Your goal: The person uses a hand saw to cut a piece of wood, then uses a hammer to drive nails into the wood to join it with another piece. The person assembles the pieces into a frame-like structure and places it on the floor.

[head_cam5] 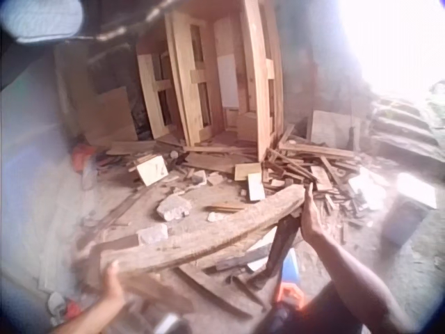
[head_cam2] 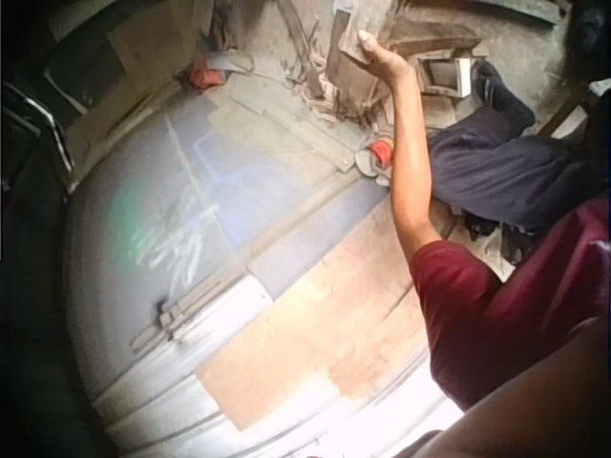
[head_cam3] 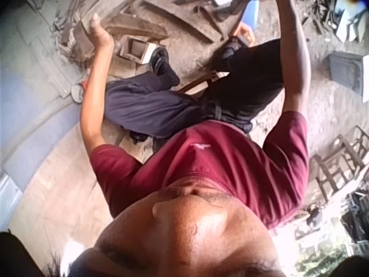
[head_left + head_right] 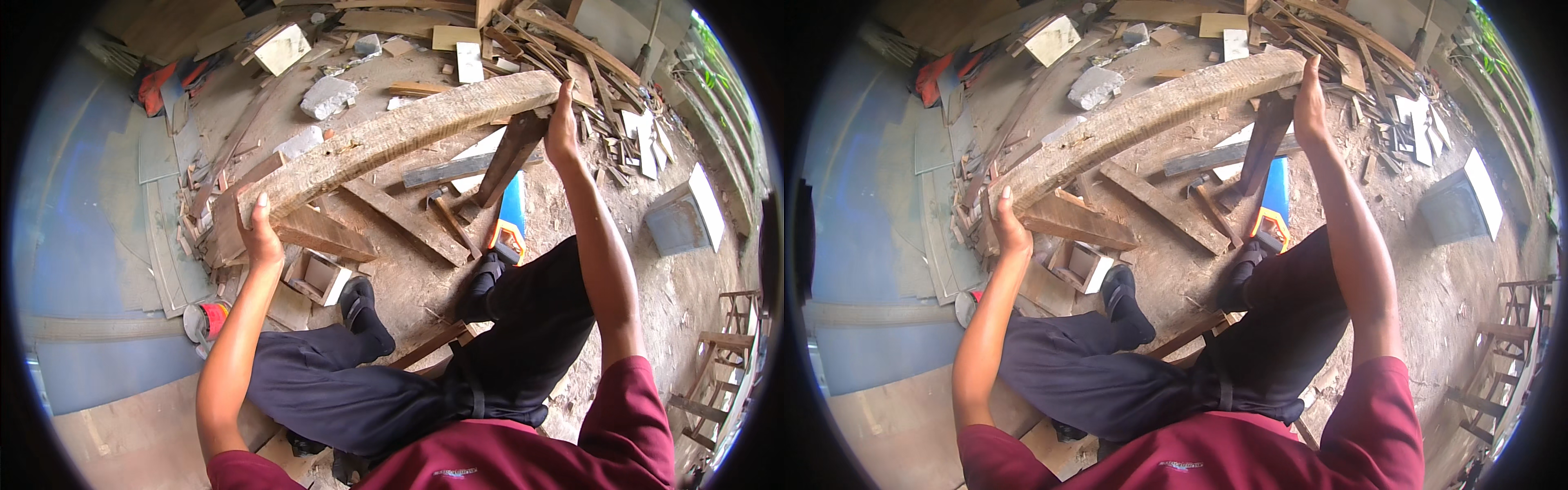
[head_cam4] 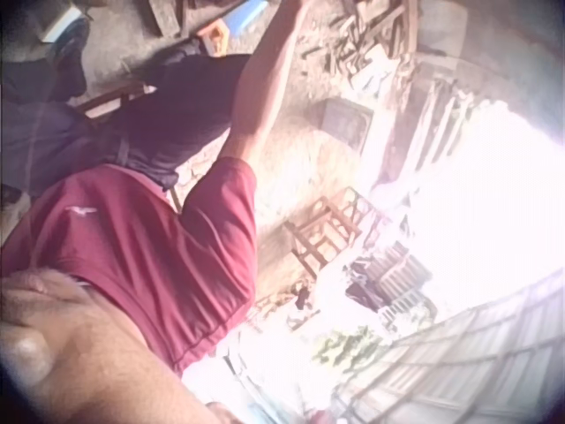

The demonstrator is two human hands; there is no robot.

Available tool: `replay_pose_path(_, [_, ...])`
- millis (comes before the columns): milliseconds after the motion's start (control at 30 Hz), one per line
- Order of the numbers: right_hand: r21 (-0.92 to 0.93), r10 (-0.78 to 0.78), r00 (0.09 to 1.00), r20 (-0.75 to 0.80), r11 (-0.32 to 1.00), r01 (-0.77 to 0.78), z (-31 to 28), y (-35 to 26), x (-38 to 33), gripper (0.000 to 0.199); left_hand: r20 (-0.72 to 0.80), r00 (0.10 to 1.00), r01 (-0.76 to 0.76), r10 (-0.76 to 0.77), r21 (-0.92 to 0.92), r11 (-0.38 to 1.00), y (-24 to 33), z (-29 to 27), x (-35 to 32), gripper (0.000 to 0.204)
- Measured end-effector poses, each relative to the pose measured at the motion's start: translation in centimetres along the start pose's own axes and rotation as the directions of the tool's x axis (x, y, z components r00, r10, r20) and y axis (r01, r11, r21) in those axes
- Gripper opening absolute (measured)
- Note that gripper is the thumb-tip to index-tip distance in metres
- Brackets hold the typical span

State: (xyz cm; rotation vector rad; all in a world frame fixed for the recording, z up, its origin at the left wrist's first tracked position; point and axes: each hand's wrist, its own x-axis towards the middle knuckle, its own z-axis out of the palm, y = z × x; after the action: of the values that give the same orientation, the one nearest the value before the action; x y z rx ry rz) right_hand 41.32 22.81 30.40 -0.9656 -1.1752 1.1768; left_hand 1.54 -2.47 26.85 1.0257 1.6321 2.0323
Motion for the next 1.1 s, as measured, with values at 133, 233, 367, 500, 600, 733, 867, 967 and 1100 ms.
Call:
replay_pose_path(133, [0.013,-0.052,0.998,-0.044,0.999,0.052,-1.2,2.5,2.0,0.097,0.055,0.997,-0.053,0.051,0.033,0.998,-1.0,-0.4,0.2,0.042])
replay_pose_path(233, [-0.065,-0.039,0.989,-0.140,0.997,0.030,-1.0,2.1,1.8,0.098,0.051,0.997,-0.058,0.056,0.040,0.998,-0.7,0.1,0.1,0.041])
replay_pose_path(367, [-0.108,-0.057,0.975,-0.216,0.994,0.034,-0.1,2.1,1.5,0.097,0.065,0.996,-0.073,0.069,0.071,0.995,-1.0,-0.2,0.1,0.039])
replay_pose_path(500, [-0.083,-0.103,0.972,-0.211,0.993,0.087,1.1,1.8,0.5,0.092,0.078,0.995,-0.071,0.065,0.071,0.995,-0.8,-0.5,0.1,0.038])
replay_pose_path(600, [-0.141,-0.086,0.958,-0.275,0.989,0.049,1.7,1.6,0.1,0.092,0.069,0.996,-0.062,0.058,0.057,0.996,-0.7,0.1,-0.2,0.039])
replay_pose_path(733, [-0.098,-0.021,0.956,-0.293,0.995,-0.008,2.6,1.0,-1.0,0.092,0.036,0.999,-0.034,0.034,0.018,0.999,-0.7,0.1,-0.1,0.039])
replay_pose_path(867, [-0.128,-0.107,0.937,-0.333,0.989,0.068,2.6,1.4,-1.1,0.093,0.075,0.996,-0.056,0.054,0.025,0.998,-1.0,-0.2,0.1,0.039])
replay_pose_path(967, [0.008,0.005,0.945,-0.328,1.000,-0.003,3.7,0.8,-2.2,0.092,0.085,0.993,-0.083,0.077,0.067,0.994,-0.5,-0.2,-0.1,0.039])
replay_pose_path(1100, [0.009,0.013,0.957,-0.289,1.000,-0.011,4.7,1.6,-2.8,0.089,0.073,0.992,-0.104,0.099,0.076,0.992,1.4,2.9,-1.2,0.039])
